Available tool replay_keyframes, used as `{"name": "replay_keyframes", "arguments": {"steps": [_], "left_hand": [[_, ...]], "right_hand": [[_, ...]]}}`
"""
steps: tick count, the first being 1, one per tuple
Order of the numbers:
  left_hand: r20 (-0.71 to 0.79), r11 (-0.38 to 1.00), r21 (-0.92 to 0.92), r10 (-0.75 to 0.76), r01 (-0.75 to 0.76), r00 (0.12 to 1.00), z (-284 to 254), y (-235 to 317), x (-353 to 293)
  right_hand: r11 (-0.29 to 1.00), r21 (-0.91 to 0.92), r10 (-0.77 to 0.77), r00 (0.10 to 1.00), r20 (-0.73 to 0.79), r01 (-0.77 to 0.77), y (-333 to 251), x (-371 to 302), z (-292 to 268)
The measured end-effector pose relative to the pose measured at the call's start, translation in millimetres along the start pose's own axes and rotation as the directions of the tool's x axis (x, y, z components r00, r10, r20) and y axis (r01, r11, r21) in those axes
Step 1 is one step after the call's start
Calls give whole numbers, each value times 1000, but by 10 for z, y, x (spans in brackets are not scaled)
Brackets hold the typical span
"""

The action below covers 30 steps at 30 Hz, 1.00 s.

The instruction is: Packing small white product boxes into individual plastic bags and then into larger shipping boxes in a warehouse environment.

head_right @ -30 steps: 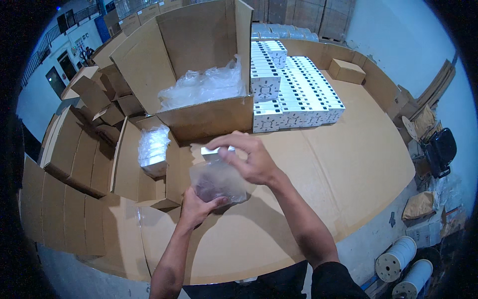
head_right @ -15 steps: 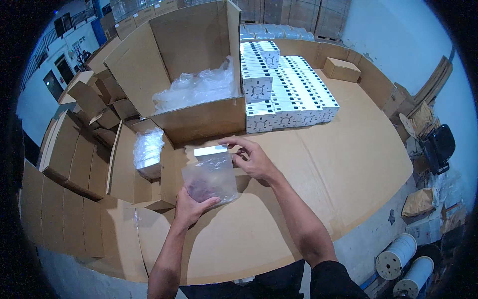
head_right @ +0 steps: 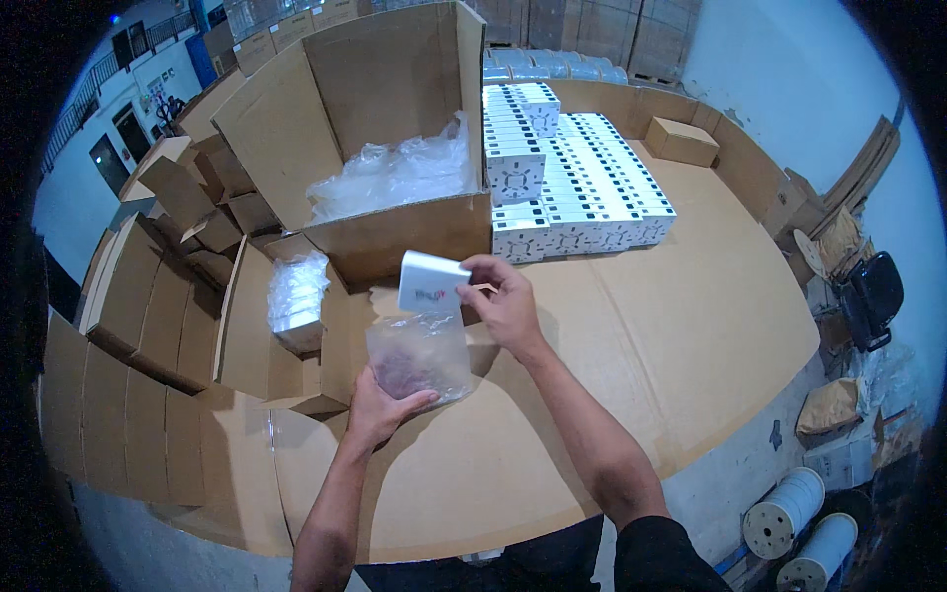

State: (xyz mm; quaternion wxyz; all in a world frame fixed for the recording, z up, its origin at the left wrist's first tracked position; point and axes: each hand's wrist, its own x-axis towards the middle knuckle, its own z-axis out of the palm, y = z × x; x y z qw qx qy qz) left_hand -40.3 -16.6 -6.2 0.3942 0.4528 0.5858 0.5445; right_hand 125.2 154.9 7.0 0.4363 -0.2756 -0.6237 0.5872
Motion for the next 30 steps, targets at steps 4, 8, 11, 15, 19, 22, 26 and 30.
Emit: {"name": "replay_keyframes", "arguments": {"steps": [4,8,11,15,19,22,26,30], "left_hand": [[24,998,58,10,-12,1000,-19,23,14],[19,999,48,1,-2,1000,-29,-49,15],[19,1000,26,-17,17,1000,-19,-28,15],[22,998,58,13,-14,1000,-17,5,24],[16,998,49,39,-40,999,-27,1,27],[8,994,100,37,-37,999,-22,32,25],[10,997,73,15,-16,1000,-58,44,17],[-9,993,121,19,-17,1000,-57,18,21]], "right_hand": [[944,312,-57,986,-160,105,-10,42,-11],[809,583,-3,994,-111,67,-18,12,20],[769,637,-4,996,-85,58,-46,-6,46],[806,582,-95,994,-49,106,-129,-31,84],[885,439,-151,988,-37,152,-168,-47,107],[923,355,-152,988,-22,150,-160,-53,39],[931,327,-172,985,4,161,-184,-56,76],[942,285,-196,980,32,179,-192,-64,55]]}}
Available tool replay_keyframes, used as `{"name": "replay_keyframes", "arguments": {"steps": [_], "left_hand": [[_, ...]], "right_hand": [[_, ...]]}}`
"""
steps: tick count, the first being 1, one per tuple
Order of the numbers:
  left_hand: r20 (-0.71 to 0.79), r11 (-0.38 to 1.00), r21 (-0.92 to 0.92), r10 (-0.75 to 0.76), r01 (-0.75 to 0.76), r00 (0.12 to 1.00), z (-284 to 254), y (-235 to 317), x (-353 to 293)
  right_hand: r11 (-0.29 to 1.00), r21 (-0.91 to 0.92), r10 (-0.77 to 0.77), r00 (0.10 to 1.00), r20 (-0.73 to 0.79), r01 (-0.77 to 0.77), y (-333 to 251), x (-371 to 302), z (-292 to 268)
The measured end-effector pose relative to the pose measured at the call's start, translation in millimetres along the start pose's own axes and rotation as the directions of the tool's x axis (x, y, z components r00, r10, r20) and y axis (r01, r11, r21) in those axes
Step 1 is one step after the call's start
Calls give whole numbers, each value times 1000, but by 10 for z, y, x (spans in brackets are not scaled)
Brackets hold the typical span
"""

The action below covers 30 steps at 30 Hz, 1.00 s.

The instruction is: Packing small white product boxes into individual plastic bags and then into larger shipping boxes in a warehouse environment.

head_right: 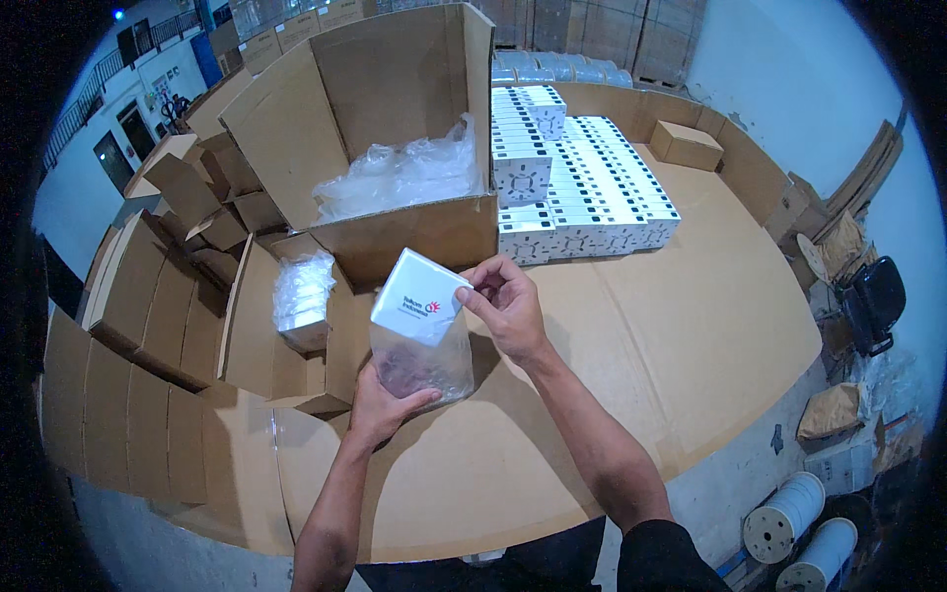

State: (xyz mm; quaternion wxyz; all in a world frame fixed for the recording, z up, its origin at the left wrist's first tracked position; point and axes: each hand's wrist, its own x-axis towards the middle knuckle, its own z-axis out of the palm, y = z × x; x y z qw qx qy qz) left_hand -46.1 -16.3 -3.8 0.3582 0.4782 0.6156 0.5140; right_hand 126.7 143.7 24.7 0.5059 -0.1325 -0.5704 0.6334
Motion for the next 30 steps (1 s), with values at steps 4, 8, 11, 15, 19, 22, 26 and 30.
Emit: {"name": "replay_keyframes", "arguments": {"steps": [4,8,11,15,19,22,26,30], "left_hand": [[-22,1000,21,-22,22,1000,10,-43,-5],[29,999,29,-18,17,999,-7,-26,-4],[38,998,58,-30,28,999,5,99,-7],[0,999,-43,0,0,1000,2,0,2],[11,996,-75,42,-41,999,45,39,-6],[-4,911,-405,-88,79,996,94,-14,16],[-135,967,-250,-92,55,987,113,-103,123],[-257,907,-417,-67,-48,964,153,-328,438]], "right_hand": [[999,-25,35,999,6,-35,-26,-4,-6],[996,-60,66,997,44,-63,-31,-7,7],[989,-102,116,990,83,-107,-23,-22,-23],[985,-122,137,983,124,-122,14,-23,18],[985,-94,158,979,129,-147,61,-32,-9],[983,-99,168,976,136,-155,96,-33,-33],[966,-103,248,965,87,-238,60,-31,65],[906,-153,406,913,40,-396,161,-59,66]]}}
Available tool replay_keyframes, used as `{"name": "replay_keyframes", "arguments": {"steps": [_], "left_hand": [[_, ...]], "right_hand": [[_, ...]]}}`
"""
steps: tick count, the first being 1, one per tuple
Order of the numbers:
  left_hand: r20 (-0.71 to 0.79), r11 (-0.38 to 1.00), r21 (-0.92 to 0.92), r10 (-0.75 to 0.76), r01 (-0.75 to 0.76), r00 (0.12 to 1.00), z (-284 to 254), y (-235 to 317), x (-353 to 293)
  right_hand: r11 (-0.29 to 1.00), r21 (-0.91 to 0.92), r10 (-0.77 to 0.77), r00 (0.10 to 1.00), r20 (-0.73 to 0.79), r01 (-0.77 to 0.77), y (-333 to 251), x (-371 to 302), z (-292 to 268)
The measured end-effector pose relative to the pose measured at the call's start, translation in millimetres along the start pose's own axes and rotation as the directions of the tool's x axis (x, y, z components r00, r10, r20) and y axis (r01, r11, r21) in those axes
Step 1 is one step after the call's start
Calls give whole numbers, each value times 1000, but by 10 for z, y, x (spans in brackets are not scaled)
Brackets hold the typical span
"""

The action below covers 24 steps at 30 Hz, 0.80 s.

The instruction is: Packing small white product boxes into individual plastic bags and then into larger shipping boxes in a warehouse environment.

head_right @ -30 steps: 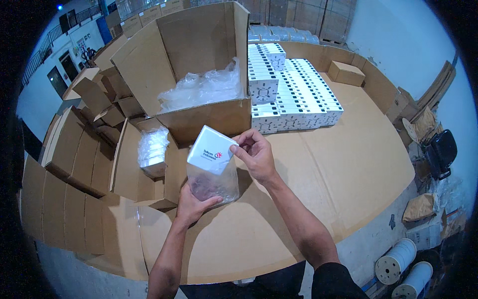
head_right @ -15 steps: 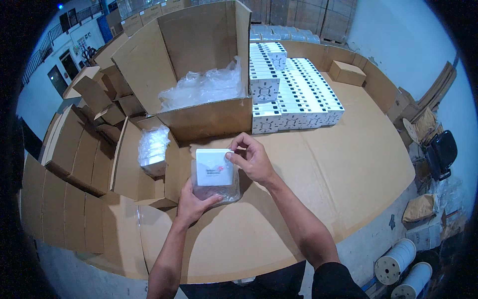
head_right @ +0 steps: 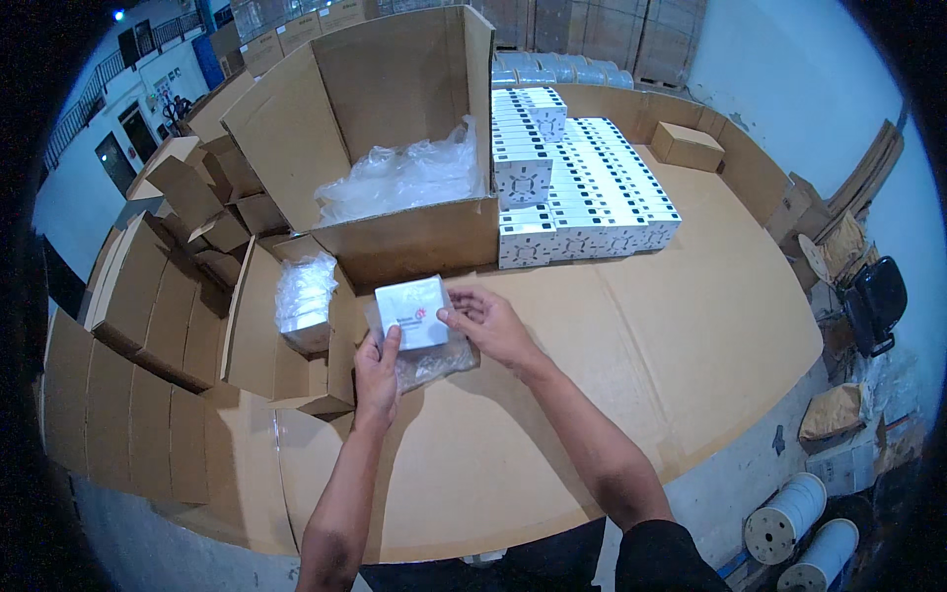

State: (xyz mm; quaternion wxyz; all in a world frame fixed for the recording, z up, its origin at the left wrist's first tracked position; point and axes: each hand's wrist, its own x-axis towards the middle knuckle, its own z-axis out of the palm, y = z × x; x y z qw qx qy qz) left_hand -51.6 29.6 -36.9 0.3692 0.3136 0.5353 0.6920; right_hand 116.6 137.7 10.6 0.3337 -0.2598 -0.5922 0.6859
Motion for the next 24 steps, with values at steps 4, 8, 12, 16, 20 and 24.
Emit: {"name": "replay_keyframes", "arguments": {"steps": [4,8,12,16,20,24], "left_hand": [[89,999,7,-52,51,995,7,-20,153],[100,999,30,-31,28,995,28,69,154],[75,999,48,-6,3,997,80,158,122],[42,1000,6,4,-4,999,3,123,148],[44,993,-74,98,-94,994,19,240,122],[73,985,-122,135,-126,988,-11,300,103]], "right_hand": [[992,8,125,990,-70,-125,202,-5,60],[972,232,81,984,-159,-43,238,17,126],[961,275,40,983,-178,11,272,16,168],[909,413,21,983,-184,58,187,-17,238],[887,457,3,988,-153,68,189,-28,165],[903,421,-38,992,-122,86,134,-43,139]]}}
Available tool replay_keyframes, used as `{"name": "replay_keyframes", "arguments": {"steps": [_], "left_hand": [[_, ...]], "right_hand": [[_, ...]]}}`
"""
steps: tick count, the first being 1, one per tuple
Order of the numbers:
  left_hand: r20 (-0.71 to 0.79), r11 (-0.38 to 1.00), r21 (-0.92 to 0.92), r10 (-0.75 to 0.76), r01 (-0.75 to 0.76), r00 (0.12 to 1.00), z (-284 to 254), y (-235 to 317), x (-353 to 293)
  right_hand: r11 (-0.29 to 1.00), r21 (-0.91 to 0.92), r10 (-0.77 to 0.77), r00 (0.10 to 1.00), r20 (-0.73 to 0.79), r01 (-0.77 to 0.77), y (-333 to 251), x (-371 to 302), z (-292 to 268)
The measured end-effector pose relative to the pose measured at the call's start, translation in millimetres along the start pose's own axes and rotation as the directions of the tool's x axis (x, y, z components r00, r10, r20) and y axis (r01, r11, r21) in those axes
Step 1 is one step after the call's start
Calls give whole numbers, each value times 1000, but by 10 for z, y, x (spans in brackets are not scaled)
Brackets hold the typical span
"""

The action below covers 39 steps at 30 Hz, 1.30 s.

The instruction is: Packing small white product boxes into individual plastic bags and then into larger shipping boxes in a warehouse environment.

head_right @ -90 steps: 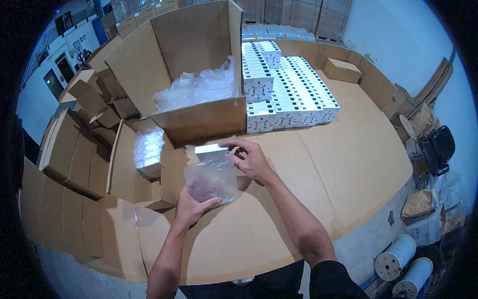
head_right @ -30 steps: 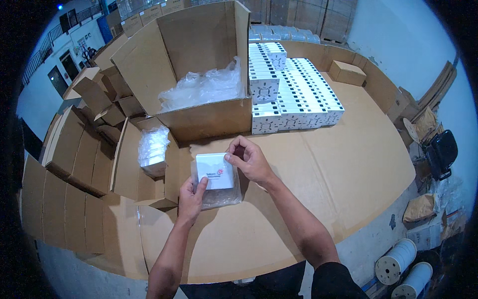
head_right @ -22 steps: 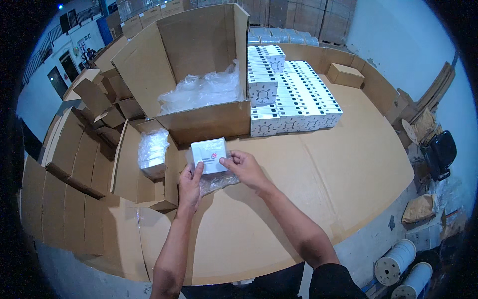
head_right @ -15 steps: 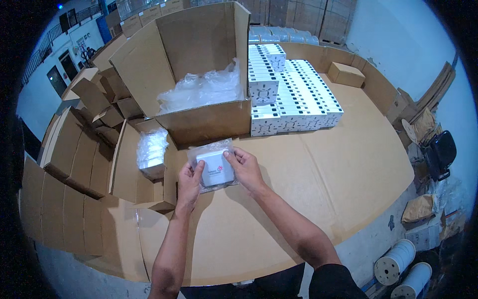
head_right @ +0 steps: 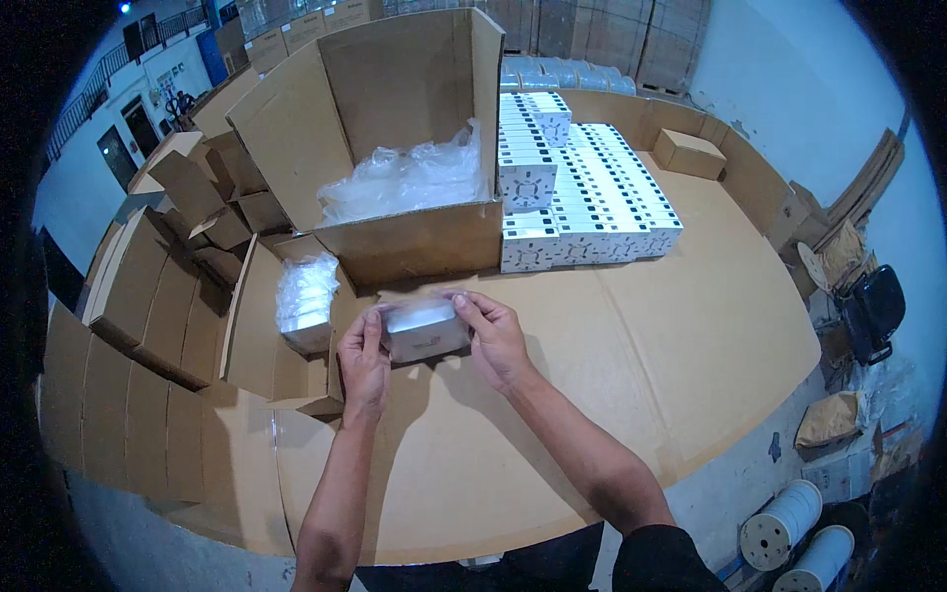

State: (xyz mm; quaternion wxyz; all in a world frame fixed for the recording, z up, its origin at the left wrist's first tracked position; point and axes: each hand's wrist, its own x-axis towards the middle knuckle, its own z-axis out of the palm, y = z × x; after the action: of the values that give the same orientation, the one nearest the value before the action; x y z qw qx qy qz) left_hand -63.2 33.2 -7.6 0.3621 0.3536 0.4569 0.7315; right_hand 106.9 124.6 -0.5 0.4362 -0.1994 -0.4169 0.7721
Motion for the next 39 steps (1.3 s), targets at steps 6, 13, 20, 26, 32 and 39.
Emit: {"name": "replay_keyframes", "arguments": {"steps": [6,13,20,26,32,39], "left_hand": [[-20,998,59,29,-28,999,113,125,-3],[77,991,129,-57,47,995,-13,30,-11],[89,988,144,44,-57,995,14,36,-26],[-118,990,142,36,-19,992,112,-24,-90],[-191,994,95,63,-45,980,168,-25,-101],[-229,997,80,8,10,973,184,-45,-84]], "right_hand": [[1000,-15,-8,999,37,8,-67,-12,38],[928,-372,8,995,98,29,-132,-28,75],[884,-467,32,991,128,31,-260,-6,-11],[915,-379,-81,984,158,136,-160,31,-73],[913,-362,-136,977,164,188,-101,43,-53],[923,-305,-210,972,109,234,-162,22,12]]}}
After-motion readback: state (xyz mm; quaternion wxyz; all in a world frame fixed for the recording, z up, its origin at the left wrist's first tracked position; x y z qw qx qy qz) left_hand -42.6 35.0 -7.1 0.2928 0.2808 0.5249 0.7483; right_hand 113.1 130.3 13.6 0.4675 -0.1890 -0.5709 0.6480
